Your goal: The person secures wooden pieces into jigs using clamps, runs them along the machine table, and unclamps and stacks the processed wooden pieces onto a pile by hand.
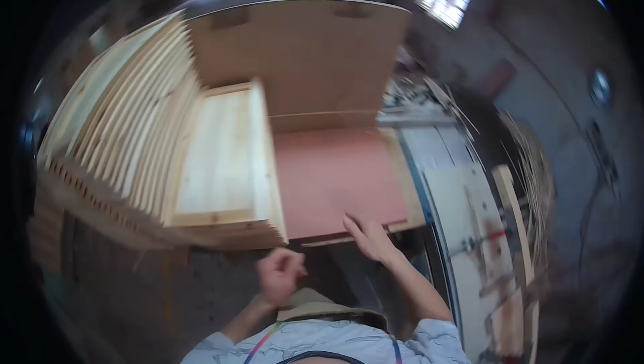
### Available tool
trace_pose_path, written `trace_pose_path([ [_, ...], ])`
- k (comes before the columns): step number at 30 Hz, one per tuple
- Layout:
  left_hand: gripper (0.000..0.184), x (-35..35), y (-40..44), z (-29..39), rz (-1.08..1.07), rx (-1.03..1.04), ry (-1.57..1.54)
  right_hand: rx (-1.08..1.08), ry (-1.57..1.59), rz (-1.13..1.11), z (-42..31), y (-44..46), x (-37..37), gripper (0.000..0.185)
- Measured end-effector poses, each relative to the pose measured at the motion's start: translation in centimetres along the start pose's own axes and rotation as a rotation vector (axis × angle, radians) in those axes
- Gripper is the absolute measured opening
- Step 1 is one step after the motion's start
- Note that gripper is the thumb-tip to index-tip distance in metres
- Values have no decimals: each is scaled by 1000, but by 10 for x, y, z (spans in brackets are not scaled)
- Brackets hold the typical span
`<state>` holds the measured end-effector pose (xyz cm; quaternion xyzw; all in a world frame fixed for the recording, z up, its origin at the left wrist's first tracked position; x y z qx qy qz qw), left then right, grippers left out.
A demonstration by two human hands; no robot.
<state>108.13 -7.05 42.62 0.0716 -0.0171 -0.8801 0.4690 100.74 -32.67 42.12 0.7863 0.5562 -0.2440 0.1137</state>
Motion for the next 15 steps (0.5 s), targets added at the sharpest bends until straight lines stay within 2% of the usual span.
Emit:
trace_pose_path([
  [1,17,40,11,-4,-245,-70,11,26,-63,8,42,-40,-5,54],
  [2,18,78,21,5,-473,-43,46,61,-122,28,78,-76,-9,52],
  [3,18,114,31,8,-612,124,136,118,-95,120,96,-109,-24,52],
  [5,17,194,41,18,-748,167,165,387,-173,1,132,-204,-32,65],
  [7,18,273,38,63,-861,78,-94,492,-117,221,153,-295,-36,69],
  [9,17,365,35,80,-963,165,-90,698,37,370,157,-375,-42,68],
  [10,12,416,35,97,-1039,350,-39,757,100,467,167,-417,-33,68],
  [11,14,468,26,127,-1089,521,-44,697,103,601,174,-453,-26,69],
  [12,16,520,2,169,-1124,589,60,624,78,725,183,-486,-28,69],
  [13,18,574,-29,206,-1138,664,164,642,105,788,192,-522,-26,69],
  [15,21,696,-86,231,-1166,845,115,676,184,934,202,-579,-5,71],
])
Point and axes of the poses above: each hand's wrist, its own y-axis towards the middle knuckle, its own x-axis out of the palm, z = x × y, the point moved 4 cm from there along y, towards the middle knuckle, and after that the axes turned 4 degrees about y, right-handed, at the moved point
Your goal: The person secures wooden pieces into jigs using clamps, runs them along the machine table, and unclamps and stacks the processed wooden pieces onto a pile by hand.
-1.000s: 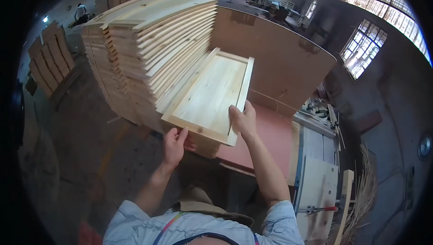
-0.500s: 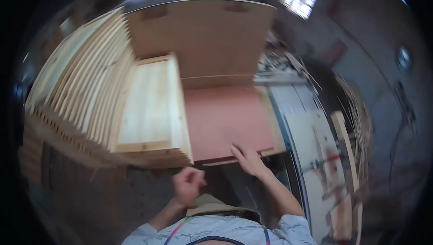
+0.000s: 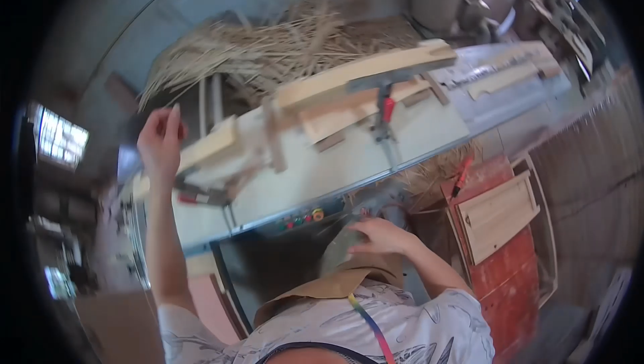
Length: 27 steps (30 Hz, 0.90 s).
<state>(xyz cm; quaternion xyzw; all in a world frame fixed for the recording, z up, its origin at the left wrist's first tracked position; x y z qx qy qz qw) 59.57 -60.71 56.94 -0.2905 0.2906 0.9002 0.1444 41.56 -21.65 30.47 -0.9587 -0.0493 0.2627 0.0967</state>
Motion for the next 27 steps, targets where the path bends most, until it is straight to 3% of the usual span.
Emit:
trace_pose_path([
  [2,23,105,79,6,-96,219,168,105,95,65,29,-24,-27,74],
  [3,24,161,103,4,-254,315,263,162,155,141,41,-37,-40,75],
  [6,38,314,135,-28,-1047,465,577,313,242,331,67,-79,-81,76],
  [7,44,365,150,-67,-1206,544,692,373,278,404,78,-95,-91,78],
  [8,51,391,151,-73,-1062,316,577,438,313,474,86,-113,-99,79],
  [10,57,457,151,-141,-913,496,519,534,283,586,95,-140,-120,79],
  [11,59,481,148,-150,-957,342,525,598,245,643,95,-151,-134,75],
  [12,57,491,138,-150,-1011,443,447,651,201,679,91,-159,-149,71],
  [14,56,487,142,-133,-1023,522,369,564,146,773,73,-156,-194,61],
  [16,43,443,145,-88,-949,415,458,436,297,1047,61,-144,-244,47],
  [17,32,423,146,-72,-845,471,300,335,196,1116,56,-130,-272,43],
  [18,32,400,148,-55,-808,449,312,227,99,1182,47,-113,-300,38],
  [20,28,341,160,-9,-566,602,502,32,91,1314,11,-61,-347,33],
  [22,28,271,187,18,-463,572,599,-79,210,1310,-31,3,-378,30],
  [25,26,154,219,24,-124,488,363,-32,-9,1131,-69,125,-405,37],
  [27,21,90,219,20,39,304,158,-53,210,930,-103,218,-407,36],
])
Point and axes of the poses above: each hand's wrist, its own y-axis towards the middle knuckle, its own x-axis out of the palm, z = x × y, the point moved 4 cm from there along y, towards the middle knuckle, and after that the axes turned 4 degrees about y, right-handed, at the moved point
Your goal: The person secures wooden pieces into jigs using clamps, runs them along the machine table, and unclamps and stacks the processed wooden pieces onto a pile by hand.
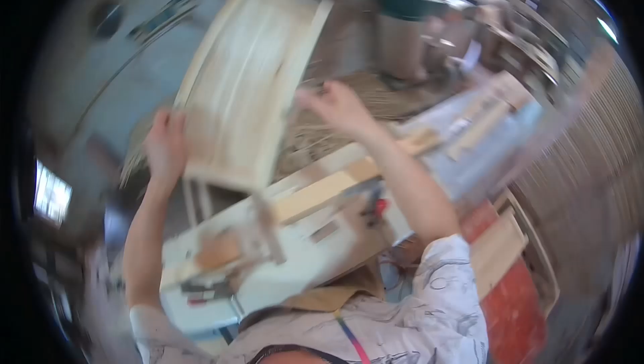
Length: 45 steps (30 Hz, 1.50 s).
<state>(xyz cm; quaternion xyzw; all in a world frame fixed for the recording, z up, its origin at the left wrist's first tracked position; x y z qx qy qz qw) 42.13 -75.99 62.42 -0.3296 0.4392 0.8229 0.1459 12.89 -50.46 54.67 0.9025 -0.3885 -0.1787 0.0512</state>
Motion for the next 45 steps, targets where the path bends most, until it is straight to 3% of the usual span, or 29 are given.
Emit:
trace_pose_path([
  [1,20,-19,-11,-10,75,-4,-173,50,223,-135,-39,19,52,34],
  [2,24,-30,-18,-41,207,61,-32,-49,286,-31,-73,38,96,33],
  [3,33,-58,-32,-37,153,-67,-10,-132,360,71,-105,50,132,32],
  [4,35,-86,-48,-51,216,-69,12,-95,400,-31,-144,53,162,25],
  [6,39,-149,-95,-94,413,-62,15,-413,514,-183,-180,86,225,31],
  [9,13,-237,-232,-130,657,-369,11,-491,259,-460,-196,93,313,39],
  [10,16,-243,-280,-135,668,-432,141,-478,269,-495,-185,91,347,39],
  [11,18,-232,-329,-143,624,-581,68,-503,135,-571,-163,86,385,45],
  [12,17,-215,-358,-131,457,-680,133,-516,37,-649,-139,76,421,51],
  [14,18,-173,-387,-116,323,-821,47,-507,-78,-837,-86,57,488,60],
  [17,35,-139,-390,-99,244,-777,-1,-406,-64,-1121,-13,35,567,65],
  [22,23,-136,-380,-96,179,-797,194,-337,-131,-1361,81,11,631,64],
  [27,15,-142,-380,-74,98,-893,152,-320,-237,-1429,121,-22,634,60],
  [30,22,-147,-393,-67,-39,-1118,165,-295,-259,-1390,144,-25,614,58],
  [35,26,-143,-412,-85,-182,-1244,55,-214,-293,-1413,158,-15,580,53],
  [37,35,-120,-441,-106,-231,-1484,-117,-320,-260,-1377,158,-16,581,49],
  [39,49,-85,-452,-128,-223,-1119,145,-501,-394,-1421,157,-14,577,53],
  [40,61,-62,-469,-140,-263,-1147,78,-648,-543,-1469,141,-10,562,57],
  [41,64,-46,-470,-146,-508,-1290,62,-636,-557,-1427,128,-1,539,57],
  [43,64,-42,-468,-150,-535,-1363,-13,-824,-637,-1286,104,22,468,58],
  [45,61,-35,-490,-151,-492,-1303,0,-739,-653,-1221,54,50,355,58],
])
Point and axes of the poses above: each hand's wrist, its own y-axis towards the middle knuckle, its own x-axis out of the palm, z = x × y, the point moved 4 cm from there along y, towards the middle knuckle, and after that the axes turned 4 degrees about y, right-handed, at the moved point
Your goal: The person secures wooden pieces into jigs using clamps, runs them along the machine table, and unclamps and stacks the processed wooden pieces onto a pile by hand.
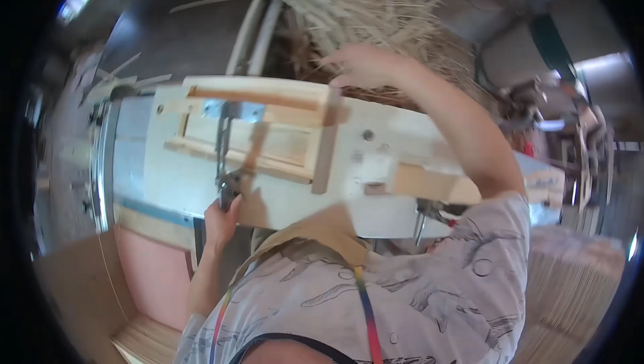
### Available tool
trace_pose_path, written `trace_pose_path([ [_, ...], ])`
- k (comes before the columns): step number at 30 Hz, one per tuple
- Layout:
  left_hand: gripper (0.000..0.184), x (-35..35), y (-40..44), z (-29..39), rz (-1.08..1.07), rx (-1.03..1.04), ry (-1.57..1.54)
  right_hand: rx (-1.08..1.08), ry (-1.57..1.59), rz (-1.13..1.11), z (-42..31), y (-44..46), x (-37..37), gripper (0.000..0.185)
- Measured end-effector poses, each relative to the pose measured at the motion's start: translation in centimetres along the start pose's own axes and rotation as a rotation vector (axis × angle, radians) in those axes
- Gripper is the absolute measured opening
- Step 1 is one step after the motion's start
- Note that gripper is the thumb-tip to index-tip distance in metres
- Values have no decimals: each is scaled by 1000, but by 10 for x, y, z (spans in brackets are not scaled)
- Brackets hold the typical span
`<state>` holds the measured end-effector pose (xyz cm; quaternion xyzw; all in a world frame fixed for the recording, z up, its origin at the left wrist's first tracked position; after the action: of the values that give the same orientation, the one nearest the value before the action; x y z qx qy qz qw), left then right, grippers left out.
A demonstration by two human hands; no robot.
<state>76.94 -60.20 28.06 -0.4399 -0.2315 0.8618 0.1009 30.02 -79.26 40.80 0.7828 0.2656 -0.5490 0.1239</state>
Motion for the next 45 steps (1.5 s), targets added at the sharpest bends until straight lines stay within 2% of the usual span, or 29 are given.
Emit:
trace_pose_path([
  [2,54,2,8,2,61,95,-55,468,294,149,-16,-125,-87,55],
  [4,49,9,11,-4,17,120,-81,620,260,779,-12,-286,-126,45],
  [5,51,11,11,-7,108,249,-114,781,102,1002,-18,-374,-132,45],
  [6,55,11,9,-2,-14,72,-85,944,-83,1205,-33,-467,-127,47],
  [7,60,17,17,-13,20,45,-110,1216,-237,1234,-57,-556,-104,48],
  [8,65,12,13,-6,92,65,83,1476,-380,1241,-88,-639,-66,50],
  [10,73,3,14,-4,323,177,224,1919,-495,1036,-140,-798,74,57],
  [12,77,-1,25,-11,358,220,166,2167,-247,856,-212,-832,221,68],
  [13,77,1,29,-17,355,230,184,2260,188,805,-247,-814,277,76],
  [14,77,-2,33,-21,431,297,296,2116,-25,790,-263,-814,384,88],
  [15,77,-3,33,-20,512,365,407,2143,127,568,-277,-783,442,98],
  [16,77,-2,25,-12,530,378,430,2108,145,467,-294,-723,436,91],
  [18,77,-7,20,1,637,491,550,2149,-258,561,-312,-670,481,68],
  [21,72,-38,16,45,737,446,539,2207,16,590,-310,-693,511,53],
  [23,70,-68,4,93,794,397,509,2119,161,604,-323,-700,492,49],
  [24,66,-79,-2,118,825,488,337,2013,259,618,-318,-707,465,45],
  [27,53,-100,10,166,775,724,-114,1949,-260,746,-317,-740,362,37],
  [28,49,-98,17,182,751,808,-120,1961,-322,693,-322,-761,317,39],
  [29,44,-95,22,201,738,892,-124,1993,-441,821,-325,-790,282,33],
  [30,37,-79,13,221,498,960,-468,2129,-335,867,-325,-787,217,21],
  [32,28,-62,-13,264,227,945,-694,1939,-452,1197,-342,-758,124,16],
  [34,26,-64,-3,296,-6,1047,-759,1482,-783,1263,-363,-667,32,26],
  [35,26,-66,11,314,-135,1023,-785,1365,-873,1210,-368,-622,-2,32],
  [36,30,-62,2,340,-225,1129,-768,1255,-951,1152,-372,-576,-29,39],
  [38,55,-60,-31,398,-645,986,-867,1009,-1056,1047,-370,-486,-72,42],
  [39,64,-60,-62,425,-951,974,-919,875,-1126,983,-360,-451,-82,40],
  [41,64,-74,-137,462,-1367,941,-874,651,-1080,966,-340,-376,-96,26],
  [44,64,-80,-84,496,-1264,827,-934,378,-850,1009,-310,-281,-86,33],
  [45,59,-74,-79,480,-989,766,-927,381,-824,973,-307,-262,-80,34],
])
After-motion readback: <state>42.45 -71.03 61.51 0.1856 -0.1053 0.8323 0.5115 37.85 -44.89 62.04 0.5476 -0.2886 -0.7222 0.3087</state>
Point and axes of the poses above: each hand's wrist, its own y-axis towards the middle knuckle, its own x-axis out of the palm, z = x × y, the point moved 4 cm from there along y, towards the middle knuckle, and after that the axes turned 4 degrees about y, right-handed, at the moved point
